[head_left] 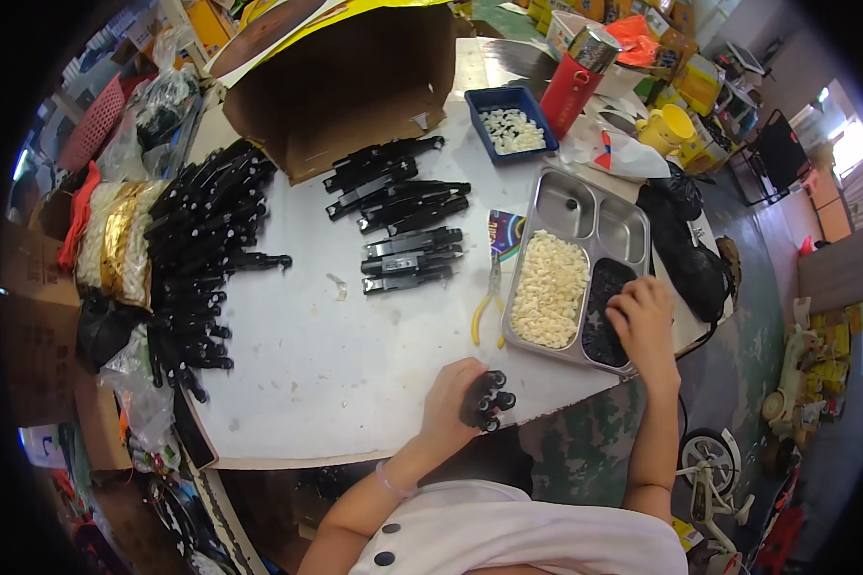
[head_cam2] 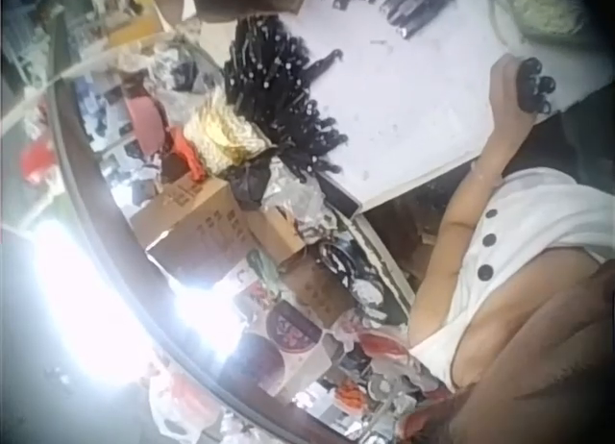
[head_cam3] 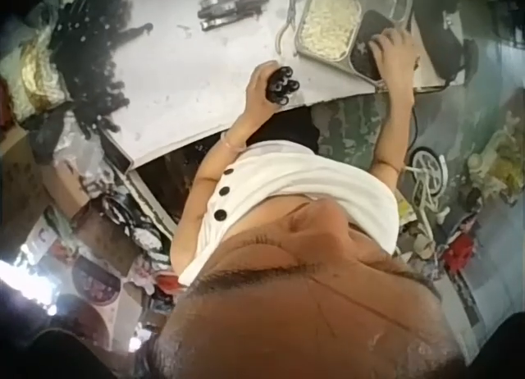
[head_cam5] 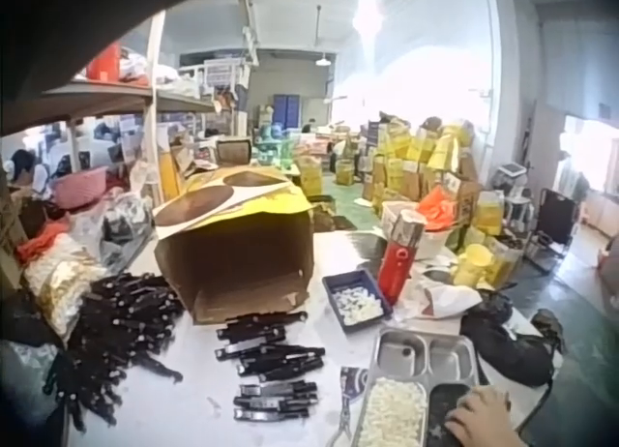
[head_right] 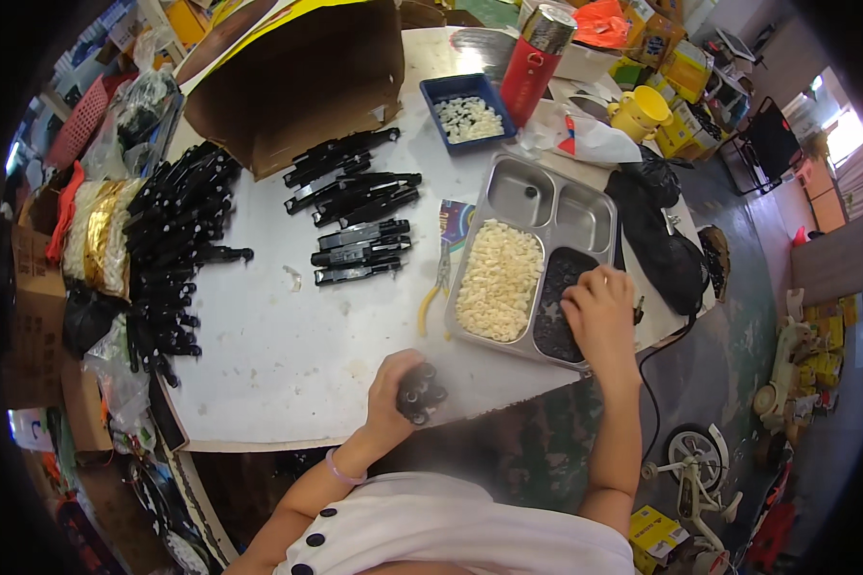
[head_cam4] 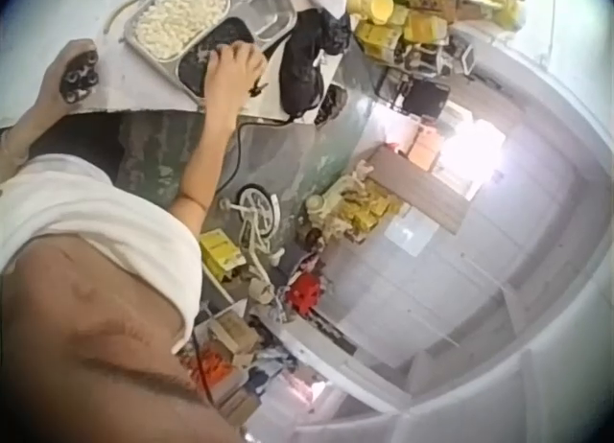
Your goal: Assembling small black plastic components by manually inserting white internal parts.
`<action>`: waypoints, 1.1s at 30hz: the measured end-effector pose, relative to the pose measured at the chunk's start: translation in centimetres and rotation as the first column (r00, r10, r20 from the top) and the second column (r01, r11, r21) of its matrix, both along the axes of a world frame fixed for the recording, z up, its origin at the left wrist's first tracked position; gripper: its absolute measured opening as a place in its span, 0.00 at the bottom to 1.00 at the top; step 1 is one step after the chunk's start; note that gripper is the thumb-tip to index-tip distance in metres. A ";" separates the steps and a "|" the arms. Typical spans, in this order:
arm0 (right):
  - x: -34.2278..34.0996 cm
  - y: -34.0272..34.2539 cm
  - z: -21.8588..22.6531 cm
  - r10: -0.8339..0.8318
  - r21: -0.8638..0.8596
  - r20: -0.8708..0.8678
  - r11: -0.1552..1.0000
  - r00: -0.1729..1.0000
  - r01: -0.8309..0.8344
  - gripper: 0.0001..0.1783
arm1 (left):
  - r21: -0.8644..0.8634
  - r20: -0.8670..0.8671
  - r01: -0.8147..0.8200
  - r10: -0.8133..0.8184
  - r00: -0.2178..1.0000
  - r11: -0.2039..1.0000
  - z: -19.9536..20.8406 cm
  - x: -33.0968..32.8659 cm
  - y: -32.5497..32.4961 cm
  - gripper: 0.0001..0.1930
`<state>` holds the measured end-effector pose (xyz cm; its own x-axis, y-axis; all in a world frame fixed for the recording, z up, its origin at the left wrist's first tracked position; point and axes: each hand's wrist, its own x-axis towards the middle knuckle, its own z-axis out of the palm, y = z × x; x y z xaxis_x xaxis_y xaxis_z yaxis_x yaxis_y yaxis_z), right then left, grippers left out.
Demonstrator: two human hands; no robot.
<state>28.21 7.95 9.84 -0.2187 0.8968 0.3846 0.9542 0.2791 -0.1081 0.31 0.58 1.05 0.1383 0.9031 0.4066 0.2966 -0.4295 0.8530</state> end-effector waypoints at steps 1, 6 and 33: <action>0.7 -0.1 -1.0 0.031 -0.063 0.041 0.998 0.999 -0.028 0.07 | 0.003 0.006 0.008 -0.008 1.000 1.000 0.0 0.1 0.1 0.32; 1.3 -0.4 -2.7 0.050 -0.109 0.103 0.993 0.993 -0.039 0.08 | 0.005 0.006 0.016 -0.016 1.000 1.000 -0.3 0.3 0.2 0.33; -0.8 -0.2 -0.3 0.071 -0.134 -0.077 0.988 0.994 -0.081 0.08 | 0.043 -0.014 0.021 -0.020 1.000 0.999 0.0 0.5 0.3 0.33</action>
<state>27.37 7.73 9.50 -0.2645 0.9238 0.2767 0.9190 0.3285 -0.2182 0.79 0.87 1.10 0.1622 0.8818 0.4428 0.2986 -0.4716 0.8297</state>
